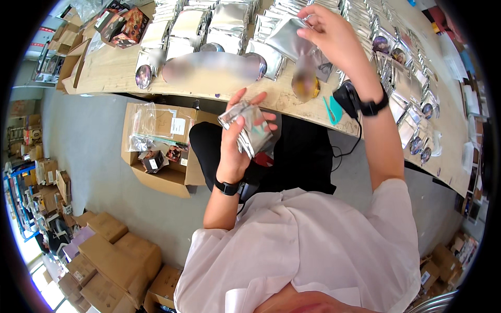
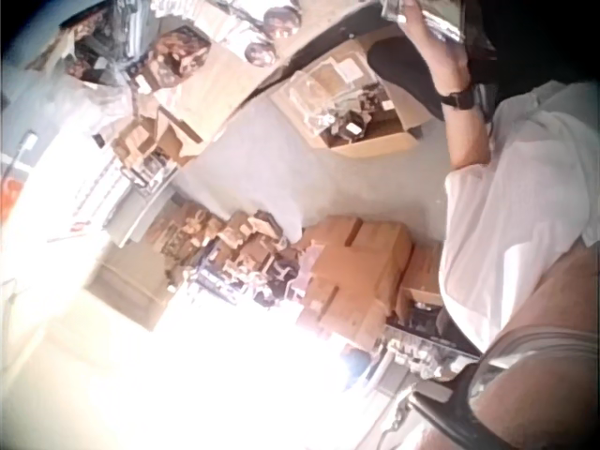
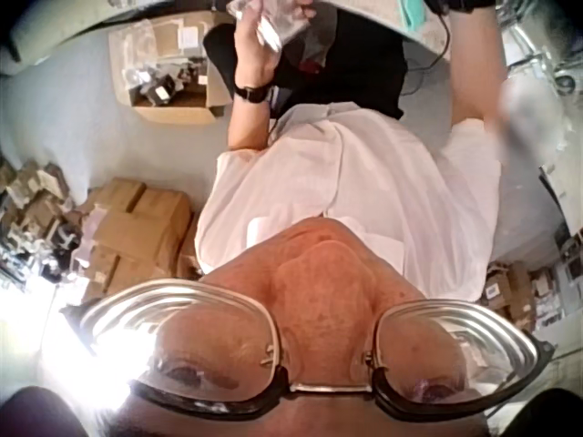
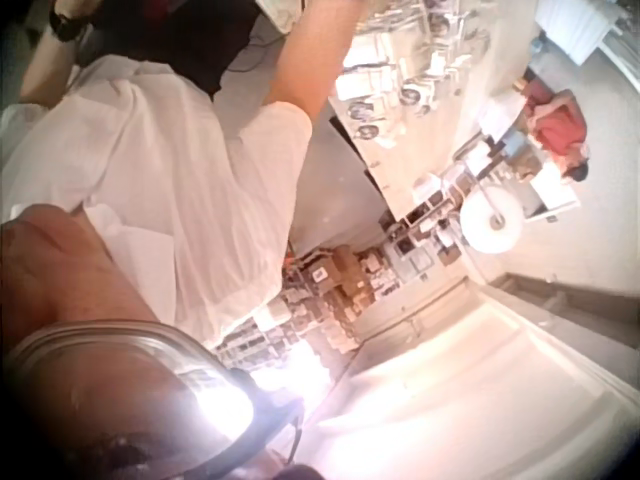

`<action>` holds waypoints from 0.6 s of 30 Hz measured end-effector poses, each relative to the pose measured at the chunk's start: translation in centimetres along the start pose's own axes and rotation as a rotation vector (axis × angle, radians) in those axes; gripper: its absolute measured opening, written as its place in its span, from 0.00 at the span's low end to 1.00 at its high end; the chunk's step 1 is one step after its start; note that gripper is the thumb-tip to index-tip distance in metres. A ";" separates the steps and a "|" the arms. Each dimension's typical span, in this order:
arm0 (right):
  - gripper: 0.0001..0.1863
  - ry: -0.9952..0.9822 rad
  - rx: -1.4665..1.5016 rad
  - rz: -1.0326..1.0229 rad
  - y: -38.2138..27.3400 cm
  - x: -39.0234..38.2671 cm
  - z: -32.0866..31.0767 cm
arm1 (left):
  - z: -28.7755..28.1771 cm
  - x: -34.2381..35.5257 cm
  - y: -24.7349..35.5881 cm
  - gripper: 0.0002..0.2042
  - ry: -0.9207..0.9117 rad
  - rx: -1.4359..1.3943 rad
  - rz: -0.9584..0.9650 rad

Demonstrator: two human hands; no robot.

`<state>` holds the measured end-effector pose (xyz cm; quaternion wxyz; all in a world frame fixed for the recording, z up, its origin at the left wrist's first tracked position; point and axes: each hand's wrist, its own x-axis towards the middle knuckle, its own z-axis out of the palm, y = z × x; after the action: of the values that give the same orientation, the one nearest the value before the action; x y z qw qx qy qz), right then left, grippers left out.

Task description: The person uses a blue blade tool to open and slice through silver packages, removes small badge items, places them into a small cardboard box, and organizes the stacks of packages on the table.

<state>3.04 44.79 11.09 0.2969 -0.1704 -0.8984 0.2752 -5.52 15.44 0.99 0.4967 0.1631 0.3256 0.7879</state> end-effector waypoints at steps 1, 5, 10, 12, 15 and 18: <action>0.11 -0.073 0.078 0.099 1.0 1.4 0.4 | 0.0 0.4 0.5 0.38 0.040 0.007 0.017; 0.16 -0.306 0.248 0.398 4.5 4.8 1.6 | -0.6 2.4 1.5 0.35 0.106 -0.109 -0.071; 0.20 -0.296 0.088 0.297 6.2 6.3 3.4 | -0.7 2.8 1.7 0.37 0.032 -0.222 -0.092; 0.16 -0.176 0.032 0.271 -1.2 5.1 1.4 | -1.0 2.3 1.7 0.39 -0.010 -0.278 -0.080; 0.18 0.051 -0.205 -0.044 -1.3 2.3 0.6 | -1.0 2.0 0.9 0.45 -0.073 -0.362 -0.118; 0.22 -0.203 0.009 0.169 -4.9 -1.4 0.4 | -1.9 1.3 0.4 0.50 -0.095 -0.368 -0.143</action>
<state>3.19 40.09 13.17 0.1808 -0.2157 -0.9050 0.3191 -7.52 15.81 -0.20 0.5875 0.0831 0.1630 0.7883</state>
